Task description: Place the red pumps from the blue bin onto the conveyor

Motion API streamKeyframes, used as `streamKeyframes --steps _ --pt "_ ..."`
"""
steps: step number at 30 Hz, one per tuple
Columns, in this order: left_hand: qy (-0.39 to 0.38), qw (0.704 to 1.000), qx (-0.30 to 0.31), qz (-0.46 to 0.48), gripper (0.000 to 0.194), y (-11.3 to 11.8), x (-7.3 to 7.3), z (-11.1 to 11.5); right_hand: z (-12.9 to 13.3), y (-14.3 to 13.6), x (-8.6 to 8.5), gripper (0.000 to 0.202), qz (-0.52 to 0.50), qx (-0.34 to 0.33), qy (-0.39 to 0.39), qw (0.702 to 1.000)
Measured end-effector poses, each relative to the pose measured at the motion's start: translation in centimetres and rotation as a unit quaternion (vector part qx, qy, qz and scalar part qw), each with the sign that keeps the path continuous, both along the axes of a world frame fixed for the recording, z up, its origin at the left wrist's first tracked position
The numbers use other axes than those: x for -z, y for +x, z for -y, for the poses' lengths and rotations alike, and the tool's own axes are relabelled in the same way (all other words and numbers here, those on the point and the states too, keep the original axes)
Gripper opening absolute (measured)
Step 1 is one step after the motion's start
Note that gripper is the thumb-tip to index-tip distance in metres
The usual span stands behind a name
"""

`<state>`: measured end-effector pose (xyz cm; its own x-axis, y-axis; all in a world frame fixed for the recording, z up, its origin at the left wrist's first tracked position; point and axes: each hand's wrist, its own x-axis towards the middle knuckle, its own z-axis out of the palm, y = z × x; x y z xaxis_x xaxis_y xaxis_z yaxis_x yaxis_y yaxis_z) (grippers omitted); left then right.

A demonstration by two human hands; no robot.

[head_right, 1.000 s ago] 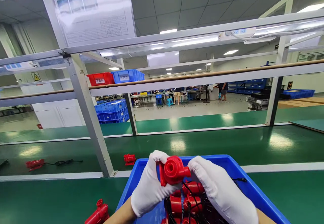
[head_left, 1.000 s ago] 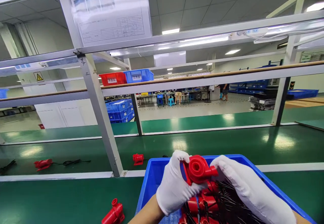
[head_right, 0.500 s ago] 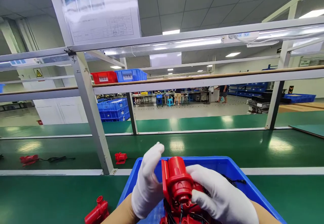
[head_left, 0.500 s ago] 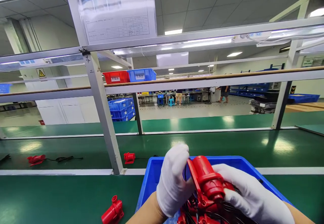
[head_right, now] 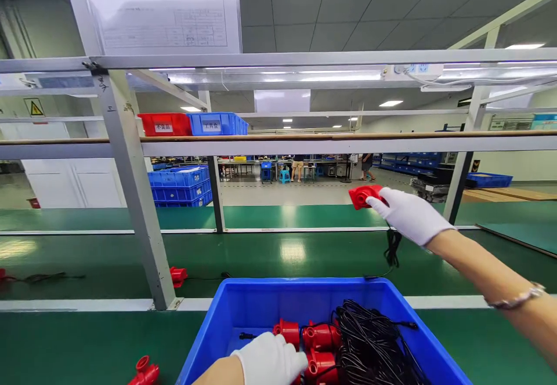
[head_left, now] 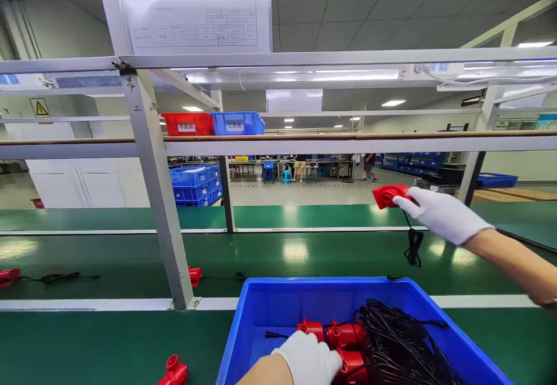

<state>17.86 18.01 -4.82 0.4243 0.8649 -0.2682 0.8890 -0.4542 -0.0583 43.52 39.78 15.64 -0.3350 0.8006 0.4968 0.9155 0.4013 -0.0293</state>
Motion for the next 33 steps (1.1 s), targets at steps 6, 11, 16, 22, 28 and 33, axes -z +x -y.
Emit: streamKeyframes --steps 6,11,16,22,28,33 --pt "-0.021 0.997 0.060 -0.049 0.024 -0.1 0.1 -0.9 -6.6 -6.2 8.0 0.033 0.160 0.003 -0.217 0.963" --pt "-0.051 0.999 0.001 -0.009 0.023 -0.7 -1.2 -1.2 -7.1 -11.0 14.9 0.028 0.243 -0.014 -0.372 0.896" --pt "0.183 0.909 -0.153 0.343 0.037 -1.6 -4.8 -0.2 -6.8 -13.6 16.0 0.028 0.262 -0.077 -0.388 0.880" --pt "0.275 0.746 -0.229 0.561 0.027 -2.3 -6.1 -0.4 -1.2 -15.4 14.4 0.036 0.193 -0.249 -0.234 0.920" --pt "0.273 0.726 -0.233 0.587 0.024 -2.6 -6.0 -0.7 9.2 -17.3 19.9 0.032 0.201 -0.393 -0.235 0.866" --pt "0.258 0.707 -0.255 0.608 0.025 -3.3 -6.2 -0.6 12.1 -18.3 22.1 0.031 0.170 -0.398 -0.255 0.864"
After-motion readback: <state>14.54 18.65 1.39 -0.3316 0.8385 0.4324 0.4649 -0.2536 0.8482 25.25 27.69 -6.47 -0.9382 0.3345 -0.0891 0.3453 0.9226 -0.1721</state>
